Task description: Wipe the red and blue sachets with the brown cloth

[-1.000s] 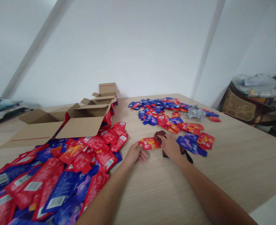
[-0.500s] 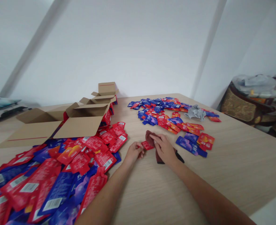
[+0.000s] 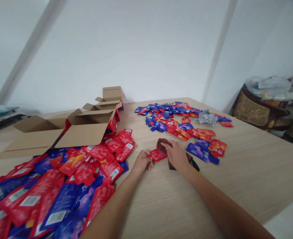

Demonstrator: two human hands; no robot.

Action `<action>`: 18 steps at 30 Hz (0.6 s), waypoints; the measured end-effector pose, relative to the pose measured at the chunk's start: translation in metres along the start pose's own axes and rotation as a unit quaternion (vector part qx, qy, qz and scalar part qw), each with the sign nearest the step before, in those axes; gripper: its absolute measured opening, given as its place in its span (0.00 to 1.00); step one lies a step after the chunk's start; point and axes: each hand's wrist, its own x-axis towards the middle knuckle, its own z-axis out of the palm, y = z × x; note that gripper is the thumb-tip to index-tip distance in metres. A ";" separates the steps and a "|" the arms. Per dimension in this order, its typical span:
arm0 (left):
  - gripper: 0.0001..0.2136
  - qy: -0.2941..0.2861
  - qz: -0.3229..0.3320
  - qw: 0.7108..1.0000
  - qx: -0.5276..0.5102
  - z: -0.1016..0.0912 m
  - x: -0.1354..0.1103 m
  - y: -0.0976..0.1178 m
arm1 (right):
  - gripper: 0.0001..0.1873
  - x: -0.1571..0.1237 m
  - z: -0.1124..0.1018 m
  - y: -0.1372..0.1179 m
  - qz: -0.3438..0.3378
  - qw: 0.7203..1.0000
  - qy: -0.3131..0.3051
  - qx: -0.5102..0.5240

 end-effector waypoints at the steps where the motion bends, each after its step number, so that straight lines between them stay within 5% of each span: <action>1: 0.14 -0.012 0.002 1.000 0.008 0.001 0.000 -0.001 | 0.22 -0.003 0.000 -0.009 -0.029 1.000 0.002 0.007; 4: 0.14 -0.023 0.004 0.999 0.027 0.004 0.000 -0.004 | 0.21 -0.005 0.004 -0.021 -0.087 0.996 -0.031 0.003; 10: 0.13 0.009 -0.018 1.000 -0.005 0.000 -0.003 0.003 | 0.20 0.007 0.015 0.016 0.030 0.997 -0.043 -0.052; 14: 0.09 -0.031 -0.075 0.996 -0.023 0.001 -0.006 0.008 | 0.20 0.006 0.017 0.024 0.028 0.998 -0.011 -0.054; 18: 0.09 -0.047 -0.066 0.996 -0.038 0.001 -0.007 0.012 | 0.20 0.003 0.018 0.024 0.028 0.999 0.011 -0.015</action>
